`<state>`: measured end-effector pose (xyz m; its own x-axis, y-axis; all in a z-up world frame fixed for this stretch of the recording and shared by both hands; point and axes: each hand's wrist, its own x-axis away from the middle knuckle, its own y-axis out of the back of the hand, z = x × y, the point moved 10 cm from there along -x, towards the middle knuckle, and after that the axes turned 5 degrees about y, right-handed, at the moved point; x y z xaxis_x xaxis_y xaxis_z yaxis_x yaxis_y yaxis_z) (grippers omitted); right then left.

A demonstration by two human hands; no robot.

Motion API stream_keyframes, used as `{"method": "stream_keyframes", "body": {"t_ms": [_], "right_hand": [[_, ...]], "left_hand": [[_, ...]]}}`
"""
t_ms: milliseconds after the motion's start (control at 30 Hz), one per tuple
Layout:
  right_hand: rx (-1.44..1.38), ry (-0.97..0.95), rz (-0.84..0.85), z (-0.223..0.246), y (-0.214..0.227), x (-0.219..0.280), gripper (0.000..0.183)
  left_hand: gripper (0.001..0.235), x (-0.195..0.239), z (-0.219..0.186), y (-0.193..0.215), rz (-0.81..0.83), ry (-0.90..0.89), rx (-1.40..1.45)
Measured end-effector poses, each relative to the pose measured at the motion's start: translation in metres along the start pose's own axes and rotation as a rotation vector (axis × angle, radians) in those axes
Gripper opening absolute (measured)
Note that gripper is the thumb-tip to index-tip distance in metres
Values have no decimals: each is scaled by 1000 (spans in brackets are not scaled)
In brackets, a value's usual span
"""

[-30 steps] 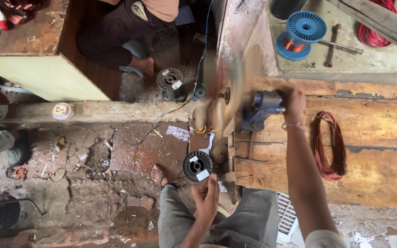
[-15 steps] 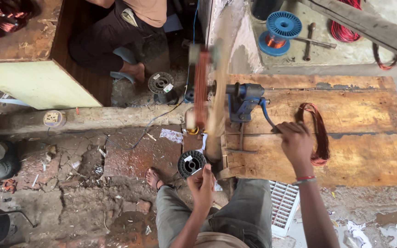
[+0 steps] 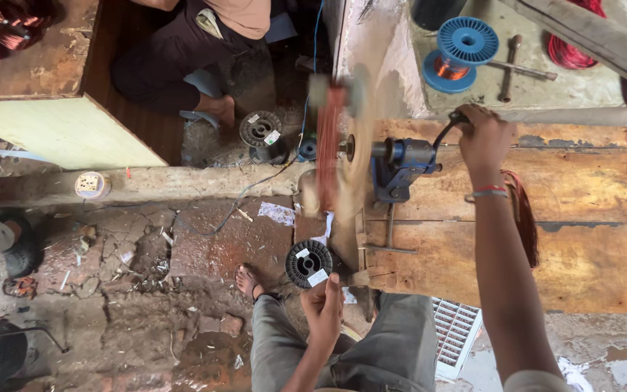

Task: The person winds copper wire into a coil using a manual winding machine, removes the finished coil from the spindle, and then prepares the machine for the next coil.

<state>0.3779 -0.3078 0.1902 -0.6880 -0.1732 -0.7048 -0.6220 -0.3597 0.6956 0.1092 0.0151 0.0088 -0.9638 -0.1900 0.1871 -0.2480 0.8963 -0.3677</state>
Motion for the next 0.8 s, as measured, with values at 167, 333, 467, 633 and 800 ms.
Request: {"method": "stream_keyframes", "body": {"t_ms": [167,333,467,633,800], "right_hand": [[28,-190,205,-39,-96,46,5],[161,-138,134,-30,-110,132,26],[147,-100,459,8,-81,186,23],[48,24,342,80,41,161,28],[98,69,69,101,118,117,33]], "left_hand": [[57,2,-8,-6,19,-27,-10],[54,11,-11,-6,2,24,-14],[53,11,-29,-6,18,-38,-8],[54,17,-36,-10,38,-62,-33],[53,19,-31,-8,25,-29,-19]]}}
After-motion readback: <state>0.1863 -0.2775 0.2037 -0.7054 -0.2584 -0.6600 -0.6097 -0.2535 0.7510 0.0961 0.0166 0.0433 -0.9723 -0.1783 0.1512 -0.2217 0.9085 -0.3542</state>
